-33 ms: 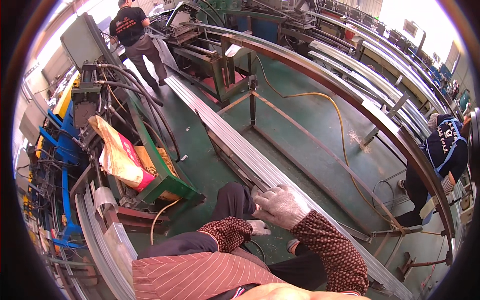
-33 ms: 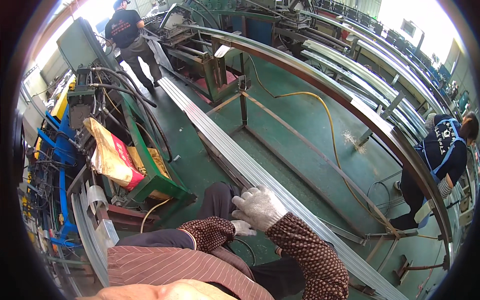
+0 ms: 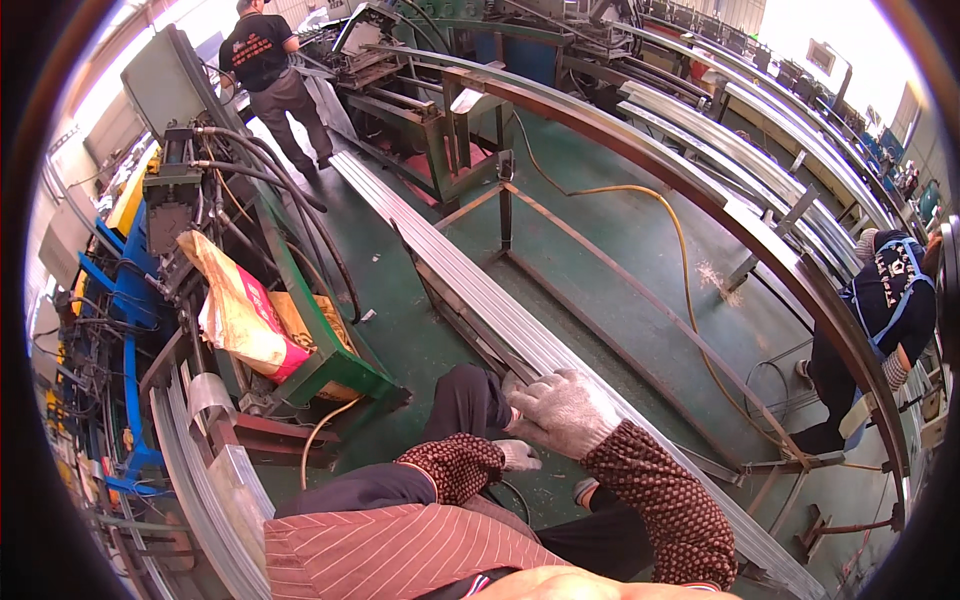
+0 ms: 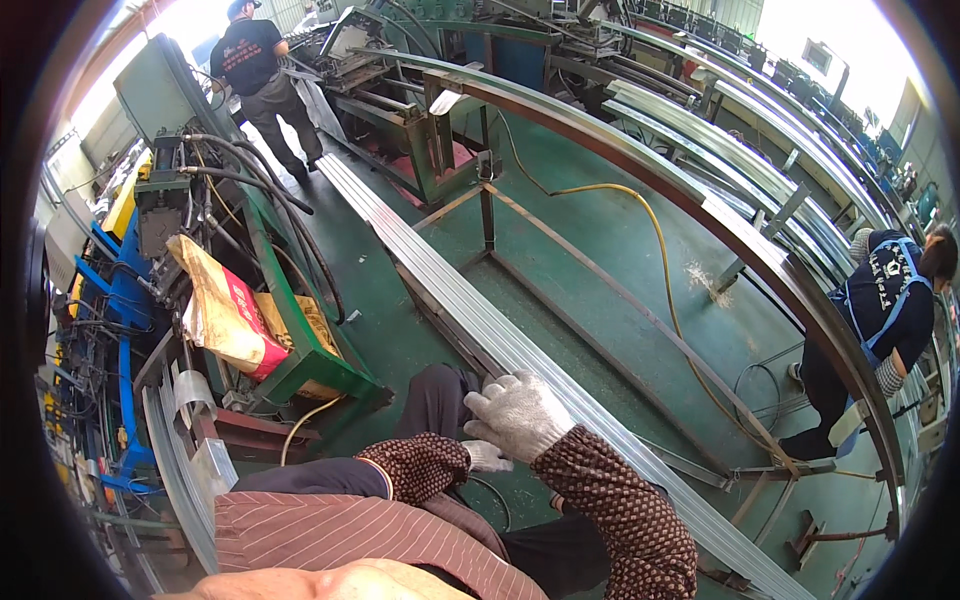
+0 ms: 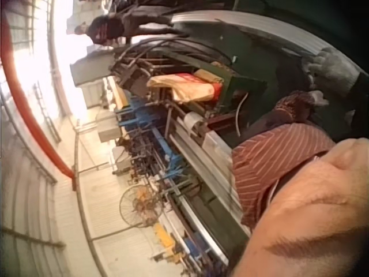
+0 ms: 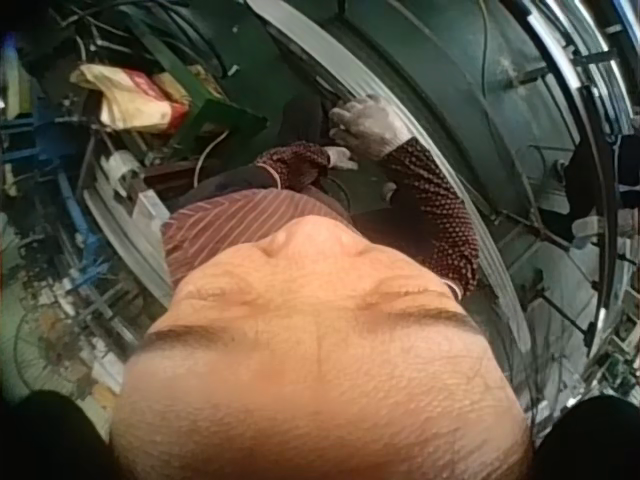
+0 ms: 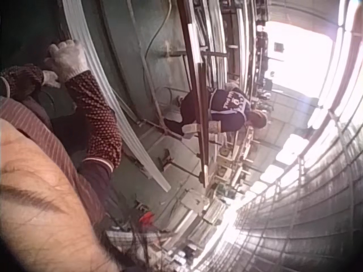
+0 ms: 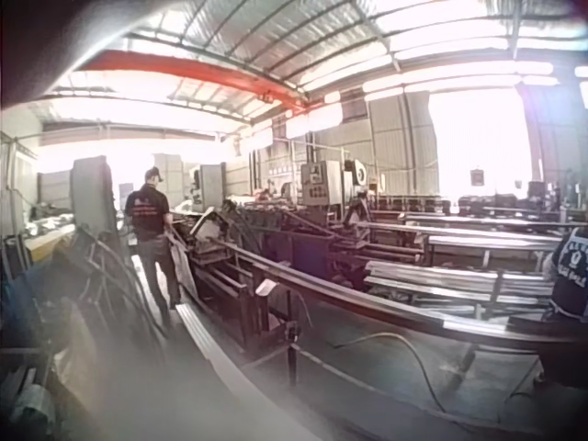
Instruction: The recorder is seen picking up, moving, and organizing long aluminum profiles within a factory setting.
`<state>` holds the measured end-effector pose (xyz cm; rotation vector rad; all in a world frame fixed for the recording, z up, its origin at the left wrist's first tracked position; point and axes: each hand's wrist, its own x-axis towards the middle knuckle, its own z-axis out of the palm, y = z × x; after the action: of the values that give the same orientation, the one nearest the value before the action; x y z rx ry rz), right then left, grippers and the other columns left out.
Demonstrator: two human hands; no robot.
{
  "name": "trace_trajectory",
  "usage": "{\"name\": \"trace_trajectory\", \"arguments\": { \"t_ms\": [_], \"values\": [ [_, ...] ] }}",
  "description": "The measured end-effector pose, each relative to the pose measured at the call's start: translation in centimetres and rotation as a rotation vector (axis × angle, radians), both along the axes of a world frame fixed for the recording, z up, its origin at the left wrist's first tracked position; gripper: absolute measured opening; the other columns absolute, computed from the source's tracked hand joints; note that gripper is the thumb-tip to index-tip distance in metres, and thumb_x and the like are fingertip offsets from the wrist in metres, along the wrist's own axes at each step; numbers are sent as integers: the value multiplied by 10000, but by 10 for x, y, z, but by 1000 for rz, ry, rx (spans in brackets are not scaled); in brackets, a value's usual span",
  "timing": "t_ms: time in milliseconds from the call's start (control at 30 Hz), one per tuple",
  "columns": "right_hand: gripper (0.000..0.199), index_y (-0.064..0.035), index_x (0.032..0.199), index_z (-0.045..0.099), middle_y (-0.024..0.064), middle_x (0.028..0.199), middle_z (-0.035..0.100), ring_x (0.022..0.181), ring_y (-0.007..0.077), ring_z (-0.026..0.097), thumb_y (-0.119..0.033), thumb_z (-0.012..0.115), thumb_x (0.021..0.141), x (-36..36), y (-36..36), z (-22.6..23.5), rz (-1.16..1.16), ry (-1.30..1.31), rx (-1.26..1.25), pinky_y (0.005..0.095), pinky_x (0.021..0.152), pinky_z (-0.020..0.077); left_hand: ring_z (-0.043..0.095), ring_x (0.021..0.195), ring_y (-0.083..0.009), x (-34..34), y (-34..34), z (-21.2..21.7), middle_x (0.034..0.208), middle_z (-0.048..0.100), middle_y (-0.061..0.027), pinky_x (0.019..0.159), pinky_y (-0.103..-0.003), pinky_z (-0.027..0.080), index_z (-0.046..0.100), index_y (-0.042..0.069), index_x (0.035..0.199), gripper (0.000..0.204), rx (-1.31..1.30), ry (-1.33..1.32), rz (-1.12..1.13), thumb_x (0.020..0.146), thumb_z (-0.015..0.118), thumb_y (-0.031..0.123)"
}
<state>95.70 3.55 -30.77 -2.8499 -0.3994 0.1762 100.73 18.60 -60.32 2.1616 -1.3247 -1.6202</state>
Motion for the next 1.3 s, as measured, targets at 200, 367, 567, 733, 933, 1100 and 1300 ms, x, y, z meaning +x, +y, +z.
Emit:
{"name": "trace_trajectory", "arguments": {
  "t_ms": [200,367,567,733,933,1100,1300],
  "values": [
    [397,-114,1159,683,97,1022,708,1091,274,678,-469,626,990,1,1,0,-1,-30,15,460,957,498,654,1231,-315,2,2,6,1305,714,-157,1110,-404,449,668,95,1392,586,-3,11,19,973,565,491],
    [393,-121,1170,681,93,1030,709,1093,278,676,-468,624,995,-1,4,-3,-6,-23,12,460,953,494,661,1216,-310,-2,5,11,1293,719,-163,1093,-404,459,674,90,1383,579,14,15,37,975,563,486],
    [365,-104,1063,685,93,950,710,1020,279,696,-447,682,939,-15,-6,-10,-55,-155,35,452,868,527,654,1229,-321,-6,-8,7,1299,709,-188,1092,-413,461,668,65,1377,596,-73,7,-64,973,567,493],
    [348,-108,862,707,89,820,702,854,279,694,-456,724,861,0,-3,-44,-76,-209,45,461,724,551,594,1319,-390,7,1,-38,1417,632,-222,1130,-464,434,587,169,1473,686,-69,2,-97,973,516,634],
    [447,-97,900,802,70,812,747,880,267,724,-534,743,829,-4,-5,-43,-110,-157,-62,447,779,551,705,1090,-399,8,-4,-22,1090,753,-274,954,-444,505,721,0,1215,636,-97,-36,22,956,607,570],
    [472,-95,913,809,93,884,778,912,270,747,-555,723,848,-13,-8,-42,-149,-23,-86,437,776,563,692,1139,-377,5,-10,-21,1157,739,-269,984,-412,498,695,-32,1259,689,49,-76,-23,965,615,586],
    [484,-96,943,812,99,869,778,883,288,754,-561,695,878,-12,-6,-44,-135,55,-61,470,777,571,664,1217,-325,5,-6,-16,1285,715,-211,1040,-375,480,669,15,1338,578,62,-35,-13,994,629,478]
  ]
}}
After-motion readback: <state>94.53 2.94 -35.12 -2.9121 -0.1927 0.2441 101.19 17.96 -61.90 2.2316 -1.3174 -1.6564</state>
